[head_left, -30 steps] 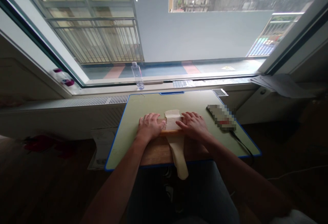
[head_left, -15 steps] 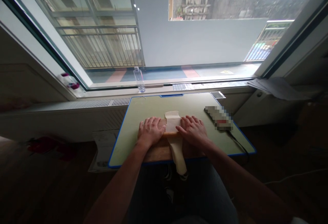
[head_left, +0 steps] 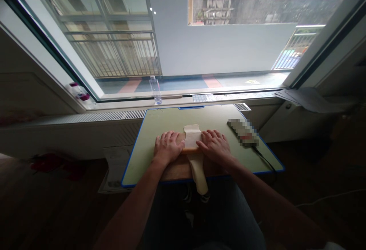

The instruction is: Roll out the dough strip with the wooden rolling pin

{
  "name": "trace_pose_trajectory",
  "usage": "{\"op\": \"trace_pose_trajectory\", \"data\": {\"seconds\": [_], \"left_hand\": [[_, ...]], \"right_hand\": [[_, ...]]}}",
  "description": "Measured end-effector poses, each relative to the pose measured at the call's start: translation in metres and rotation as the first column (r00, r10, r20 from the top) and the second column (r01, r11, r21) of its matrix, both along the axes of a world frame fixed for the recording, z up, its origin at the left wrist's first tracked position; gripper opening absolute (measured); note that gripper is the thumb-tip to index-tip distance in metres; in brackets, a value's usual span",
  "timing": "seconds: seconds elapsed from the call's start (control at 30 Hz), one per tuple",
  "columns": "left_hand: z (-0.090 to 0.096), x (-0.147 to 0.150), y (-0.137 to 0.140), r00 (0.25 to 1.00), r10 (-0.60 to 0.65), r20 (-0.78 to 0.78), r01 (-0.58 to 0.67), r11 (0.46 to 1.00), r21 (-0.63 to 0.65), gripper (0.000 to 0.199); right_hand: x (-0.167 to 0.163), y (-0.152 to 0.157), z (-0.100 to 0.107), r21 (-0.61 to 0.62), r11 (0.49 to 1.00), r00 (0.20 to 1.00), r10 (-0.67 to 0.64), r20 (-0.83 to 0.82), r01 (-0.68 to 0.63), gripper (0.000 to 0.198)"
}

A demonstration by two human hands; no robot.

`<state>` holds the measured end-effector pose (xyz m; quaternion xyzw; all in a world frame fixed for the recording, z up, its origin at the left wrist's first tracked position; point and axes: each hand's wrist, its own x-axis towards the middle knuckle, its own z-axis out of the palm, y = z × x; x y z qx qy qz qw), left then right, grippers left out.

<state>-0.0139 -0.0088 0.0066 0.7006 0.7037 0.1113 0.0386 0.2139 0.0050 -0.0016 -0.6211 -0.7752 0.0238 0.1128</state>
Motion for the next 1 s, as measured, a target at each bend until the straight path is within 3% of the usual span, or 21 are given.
{"op": "trace_pose_trajectory", "data": {"seconds": [0.53, 1.0], "left_hand": [[0.001, -0.009, 0.061, 0.996, 0.047, 0.07, -0.045, 0.999, -0.029, 0.052], [0.0, -0.009, 0.055, 0.999, 0.032, 0.039, -0.03, 0.999, -0.045, 0.052]], "right_hand": [[-0.005, 0.064, 0.003, -0.103, 0.994, 0.996, -0.039, -0.085, 0.03, 0.067], [-0.006, 0.057, 0.006, -0.134, 0.99, 0.995, -0.056, -0.077, 0.046, 0.068]]}}
